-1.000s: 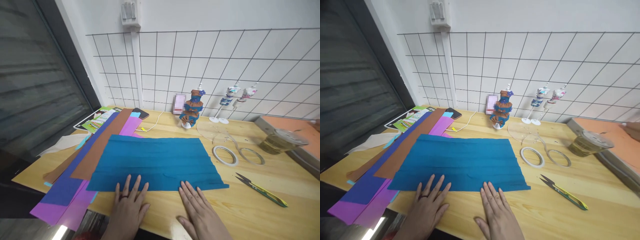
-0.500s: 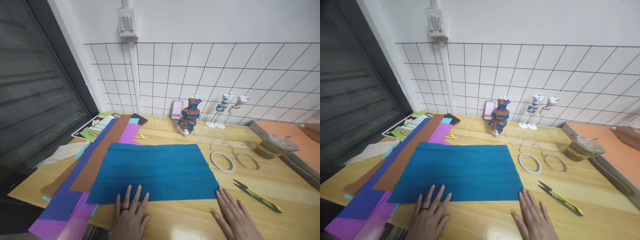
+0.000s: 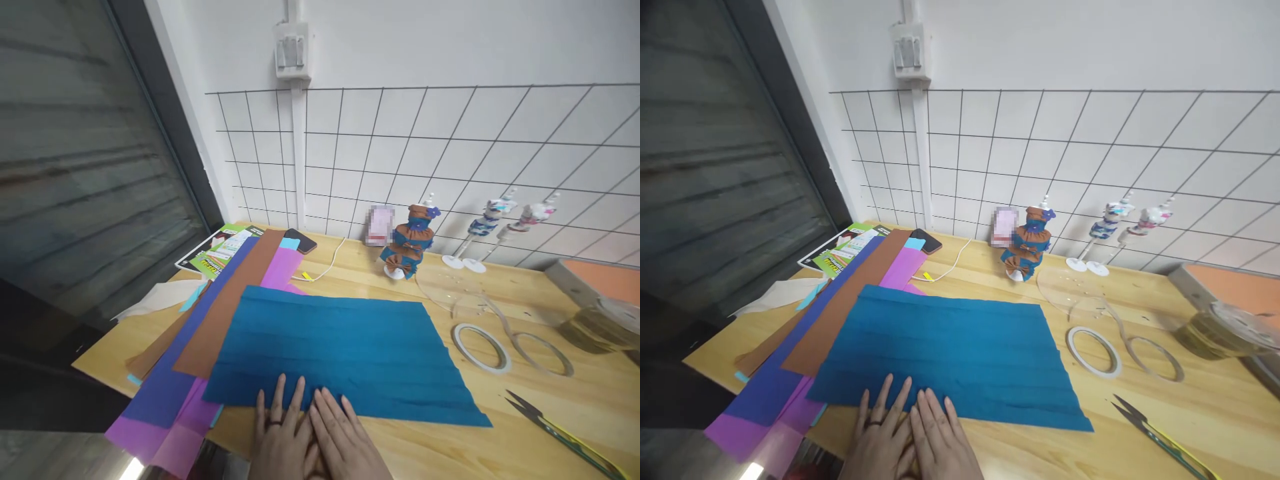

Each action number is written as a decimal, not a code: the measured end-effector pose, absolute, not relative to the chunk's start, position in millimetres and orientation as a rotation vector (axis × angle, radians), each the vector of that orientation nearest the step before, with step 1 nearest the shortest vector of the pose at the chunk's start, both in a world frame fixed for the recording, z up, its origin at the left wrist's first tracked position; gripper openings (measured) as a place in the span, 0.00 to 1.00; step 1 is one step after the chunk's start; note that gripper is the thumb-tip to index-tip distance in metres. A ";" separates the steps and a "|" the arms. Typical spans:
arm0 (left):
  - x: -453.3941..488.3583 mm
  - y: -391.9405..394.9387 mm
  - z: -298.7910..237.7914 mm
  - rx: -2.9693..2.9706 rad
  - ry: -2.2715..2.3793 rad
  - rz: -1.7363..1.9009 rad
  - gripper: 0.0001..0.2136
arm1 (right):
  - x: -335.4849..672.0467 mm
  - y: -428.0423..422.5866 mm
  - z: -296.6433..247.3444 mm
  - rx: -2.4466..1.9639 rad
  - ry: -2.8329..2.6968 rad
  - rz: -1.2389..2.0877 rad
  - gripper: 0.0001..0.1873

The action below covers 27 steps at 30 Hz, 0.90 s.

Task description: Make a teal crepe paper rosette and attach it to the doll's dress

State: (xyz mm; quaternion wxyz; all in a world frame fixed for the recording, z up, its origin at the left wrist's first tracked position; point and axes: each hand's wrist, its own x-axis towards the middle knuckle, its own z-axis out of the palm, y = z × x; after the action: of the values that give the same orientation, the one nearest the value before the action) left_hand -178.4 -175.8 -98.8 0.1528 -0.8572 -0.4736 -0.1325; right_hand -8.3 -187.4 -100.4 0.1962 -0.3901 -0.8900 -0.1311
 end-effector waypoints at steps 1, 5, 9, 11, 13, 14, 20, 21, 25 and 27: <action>-177.6 -176.4 -99.7 -2.458 -1.383 -0.393 0.22 | -10.2 -186.0 -100.5 -1.120 -2.496 -0.353 0.35; -175.8 -178.3 -98.5 -2.455 -1.442 -0.387 0.22 | 9.1 -189.2 -97.8 -1.326 -2.482 -0.380 0.38; -176.2 -179.8 -90.5 -2.470 -1.452 -0.381 0.22 | 39.1 -198.8 -96.2 -1.515 -2.391 -0.447 0.45; -178.7 -180.0 -86.6 -2.460 -1.479 -0.376 0.24 | 48.4 -203.1 -97.1 -1.577 -2.351 -0.448 0.45; -184.2 -179.2 -84.0 -2.441 -1.510 -0.359 0.26 | 52.9 -206.0 -98.1 -1.601 -2.328 -0.426 0.44; -188.4 -178.4 -83.3 -2.435 -1.518 -0.341 0.27 | 53.8 -206.9 -98.5 -1.605 -2.325 -0.415 0.44; -222.6 -171.3 -86.2 -2.375 -1.598 -0.235 0.27 | 52.6 -209.1 -98.1 -1.628 -2.348 -0.416 0.45; -227.3 -170.4 -87.0 -2.355 -1.623 -0.227 0.27 | 52.4 -209.4 -98.1 -1.631 -2.345 -0.410 0.44; -237.5 -168.7 -89.5 -2.281 -1.684 -0.215 0.29 | 54.3 -210.1 -100.5 -1.627 -2.341 -0.399 0.44; -238.5 -168.8 -89.9 -2.268 -1.701 -0.204 0.29 | 59.5 -210.9 -102.7 -1.624 -2.340 -0.406 0.43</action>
State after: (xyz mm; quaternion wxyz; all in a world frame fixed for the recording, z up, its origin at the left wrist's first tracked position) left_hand -238.5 -168.8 -89.9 0.1489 -0.7890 -0.5919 -0.0710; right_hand 59.5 -210.9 -102.7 0.1318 -0.5596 -0.8062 -0.1398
